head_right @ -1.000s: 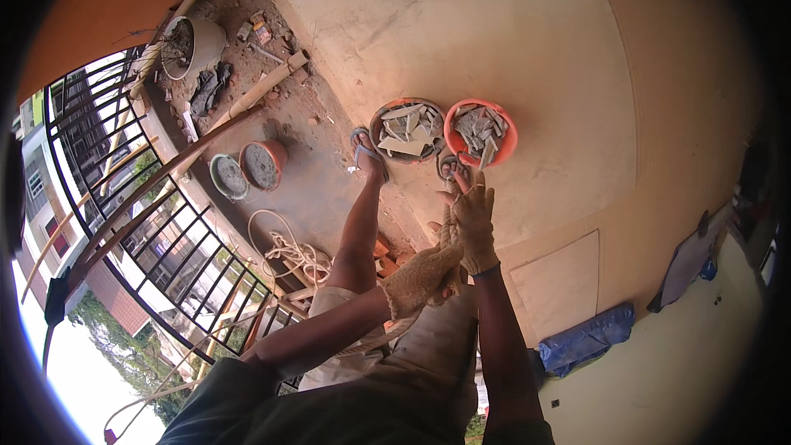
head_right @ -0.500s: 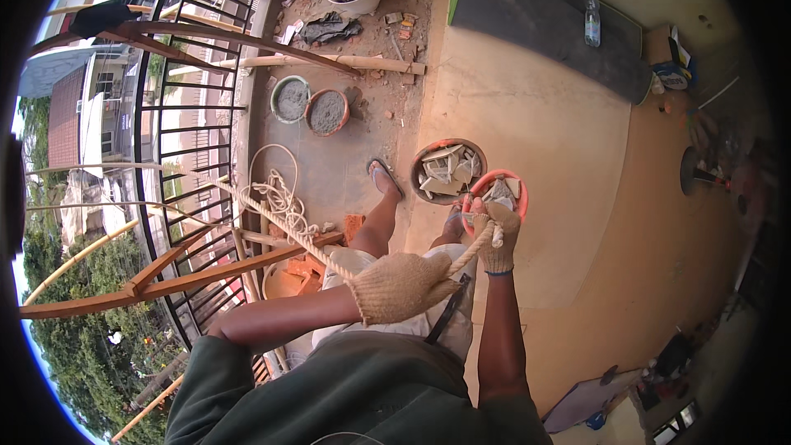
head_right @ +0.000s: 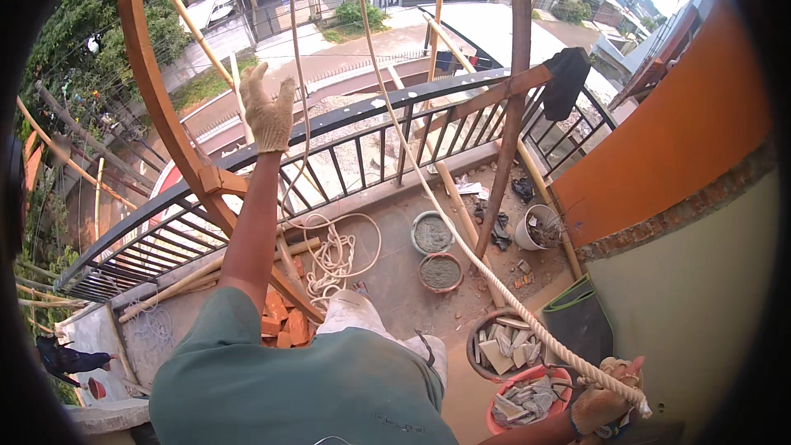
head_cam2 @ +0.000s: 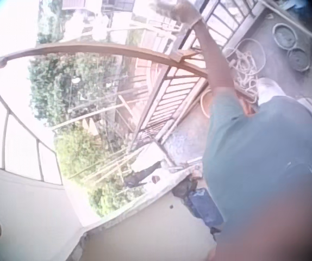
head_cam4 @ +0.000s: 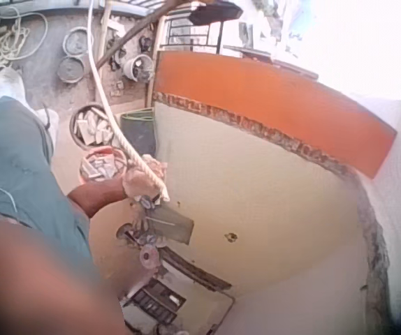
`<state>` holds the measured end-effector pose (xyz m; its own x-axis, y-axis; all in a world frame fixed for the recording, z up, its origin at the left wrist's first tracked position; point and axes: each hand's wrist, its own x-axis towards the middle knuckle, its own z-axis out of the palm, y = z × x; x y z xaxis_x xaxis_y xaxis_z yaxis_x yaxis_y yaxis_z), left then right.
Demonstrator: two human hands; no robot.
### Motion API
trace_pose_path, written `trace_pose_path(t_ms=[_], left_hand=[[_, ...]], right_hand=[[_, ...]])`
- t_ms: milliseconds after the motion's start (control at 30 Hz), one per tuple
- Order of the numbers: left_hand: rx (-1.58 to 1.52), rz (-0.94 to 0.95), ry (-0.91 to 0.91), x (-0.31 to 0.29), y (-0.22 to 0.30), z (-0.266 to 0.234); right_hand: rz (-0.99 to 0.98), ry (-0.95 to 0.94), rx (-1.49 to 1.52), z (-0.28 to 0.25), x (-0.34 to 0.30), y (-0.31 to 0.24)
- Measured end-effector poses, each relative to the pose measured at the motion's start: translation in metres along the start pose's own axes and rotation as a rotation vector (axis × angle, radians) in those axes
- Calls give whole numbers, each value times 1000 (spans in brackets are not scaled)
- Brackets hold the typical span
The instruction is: The person lowers buckets filled with construction debris from a balcony using a rope. They attach the buckets to the rope, lower them to the ground, and then retrieve empty buckets.
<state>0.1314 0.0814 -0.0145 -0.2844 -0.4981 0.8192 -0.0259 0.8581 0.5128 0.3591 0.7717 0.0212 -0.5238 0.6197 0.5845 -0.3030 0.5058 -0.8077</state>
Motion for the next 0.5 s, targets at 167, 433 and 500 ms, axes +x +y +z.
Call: trace_pose_path(t_ms=[167, 433, 500], left_hand=[[-219, -609, -580, 111, -101, 195], [183, -946, -370, -161, -209, 132], [242, -880, -146, -243, -289, 48]], right_hand=[[66, 43, 302, 152, 91, -132], [33, -345, 996, 494, 187, -208], [133, -450, 1196, 592, 197, -223]])
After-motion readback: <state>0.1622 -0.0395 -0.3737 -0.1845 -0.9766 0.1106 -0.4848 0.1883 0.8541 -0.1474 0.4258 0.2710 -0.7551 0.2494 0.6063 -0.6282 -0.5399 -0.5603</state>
